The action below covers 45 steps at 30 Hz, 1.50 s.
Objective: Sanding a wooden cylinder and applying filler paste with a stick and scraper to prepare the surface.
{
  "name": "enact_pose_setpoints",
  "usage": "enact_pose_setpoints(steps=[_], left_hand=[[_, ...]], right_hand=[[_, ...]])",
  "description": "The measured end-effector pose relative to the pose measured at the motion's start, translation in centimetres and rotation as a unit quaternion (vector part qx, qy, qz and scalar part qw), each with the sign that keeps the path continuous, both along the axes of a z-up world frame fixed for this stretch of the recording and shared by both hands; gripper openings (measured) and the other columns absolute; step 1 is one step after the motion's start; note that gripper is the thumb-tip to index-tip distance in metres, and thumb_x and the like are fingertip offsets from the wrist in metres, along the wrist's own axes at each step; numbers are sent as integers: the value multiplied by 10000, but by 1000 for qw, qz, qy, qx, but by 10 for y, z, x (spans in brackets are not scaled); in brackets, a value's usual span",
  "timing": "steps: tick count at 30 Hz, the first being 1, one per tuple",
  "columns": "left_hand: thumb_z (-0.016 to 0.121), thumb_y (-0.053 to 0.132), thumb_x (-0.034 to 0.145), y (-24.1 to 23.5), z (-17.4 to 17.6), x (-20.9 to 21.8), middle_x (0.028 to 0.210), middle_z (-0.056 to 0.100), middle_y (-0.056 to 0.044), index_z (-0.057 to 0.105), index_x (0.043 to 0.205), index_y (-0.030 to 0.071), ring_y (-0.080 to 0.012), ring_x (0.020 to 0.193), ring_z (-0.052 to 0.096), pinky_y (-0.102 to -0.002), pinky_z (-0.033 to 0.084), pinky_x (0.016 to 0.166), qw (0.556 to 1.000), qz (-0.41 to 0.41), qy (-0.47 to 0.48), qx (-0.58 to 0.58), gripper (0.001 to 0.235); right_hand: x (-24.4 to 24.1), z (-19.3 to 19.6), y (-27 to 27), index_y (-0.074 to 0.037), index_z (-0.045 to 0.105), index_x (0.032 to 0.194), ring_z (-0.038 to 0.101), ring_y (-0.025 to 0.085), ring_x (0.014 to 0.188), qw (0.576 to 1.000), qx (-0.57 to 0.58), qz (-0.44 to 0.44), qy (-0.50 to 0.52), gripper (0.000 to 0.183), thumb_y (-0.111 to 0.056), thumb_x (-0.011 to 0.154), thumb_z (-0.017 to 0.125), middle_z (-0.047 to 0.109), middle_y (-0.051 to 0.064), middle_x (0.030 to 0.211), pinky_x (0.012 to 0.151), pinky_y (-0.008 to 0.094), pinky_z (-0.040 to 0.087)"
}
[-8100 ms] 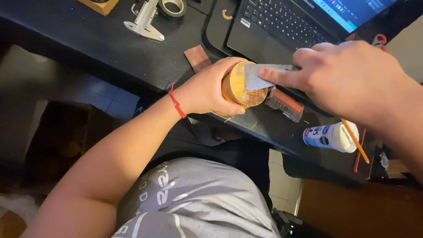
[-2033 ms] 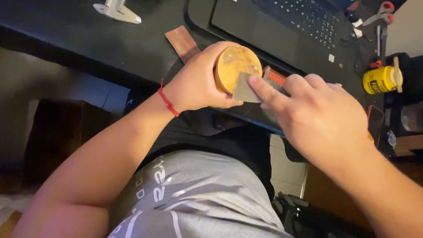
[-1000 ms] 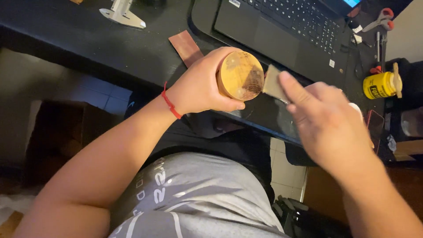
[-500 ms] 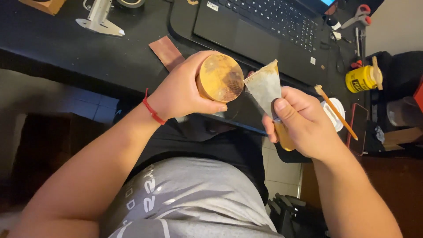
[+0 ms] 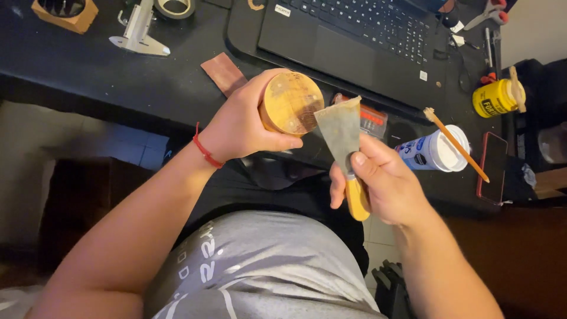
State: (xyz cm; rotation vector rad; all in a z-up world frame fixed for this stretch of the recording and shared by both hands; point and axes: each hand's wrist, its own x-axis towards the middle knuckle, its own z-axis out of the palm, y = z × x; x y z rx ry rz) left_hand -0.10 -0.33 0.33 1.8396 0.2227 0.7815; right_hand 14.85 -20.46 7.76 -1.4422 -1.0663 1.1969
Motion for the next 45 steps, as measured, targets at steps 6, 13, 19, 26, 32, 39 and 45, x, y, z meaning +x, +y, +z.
enact_pose_setpoints(steps=[6,13,19,26,32,39,45], left_hand=[[943,163,601,1,-1,0,1248,605,-73,485,1308,24,-196,1161,579,-302,459,1006,1000,-17,-6,-10,854],[846,205,627,-1,6,0,1270,580,-74,475,1334,49,-197,1181,555,-321,460,988,998,-18,34,-51,814],[809,198,654,3,0,-2,1256,558,-74,453,1328,56,-207,1163,549,-330,469,974,998,-38,15,-48,774],[864,186,642,0,-1,-1,1239,569,-71,473,1299,46,-206,1148,551,-320,460,983,999,-27,-2,-17,777],[878,167,651,1,2,-4,1251,580,-61,474,1303,60,-200,1169,557,-309,467,998,999,-39,3,-37,774],[882,190,668,2,2,-5,1283,589,-63,475,1317,60,-209,1194,571,-316,452,1030,999,-37,0,-23,776],[897,226,671,3,1,-7,1303,578,-86,459,1337,55,-238,1220,560,-343,453,1047,999,-38,15,-19,816]], right_hand=[[4,-31,-22,-22,447,1271,438,281,356,898,37,10,439,272,-209,1075,442,446,146,583,333,385,399],[2,-28,-22,-89,480,1322,395,191,423,866,121,96,476,302,-256,1135,312,430,87,634,401,311,372],[-1,2,-18,-50,415,1227,528,140,664,973,78,-70,-207,380,-373,1029,403,524,43,761,660,265,484],[37,16,-19,-116,421,1528,521,284,891,837,26,-16,-546,486,-131,1045,468,608,117,1014,816,392,411],[5,40,13,-53,571,1199,503,108,521,929,8,-67,-365,370,-306,1061,340,521,23,674,479,229,451],[24,20,6,-160,514,1463,595,294,837,784,16,20,-620,452,-101,1014,523,658,86,979,753,396,459],[32,29,-9,-374,516,1472,512,291,736,646,-37,90,-757,586,-159,944,653,500,34,906,483,445,395]])
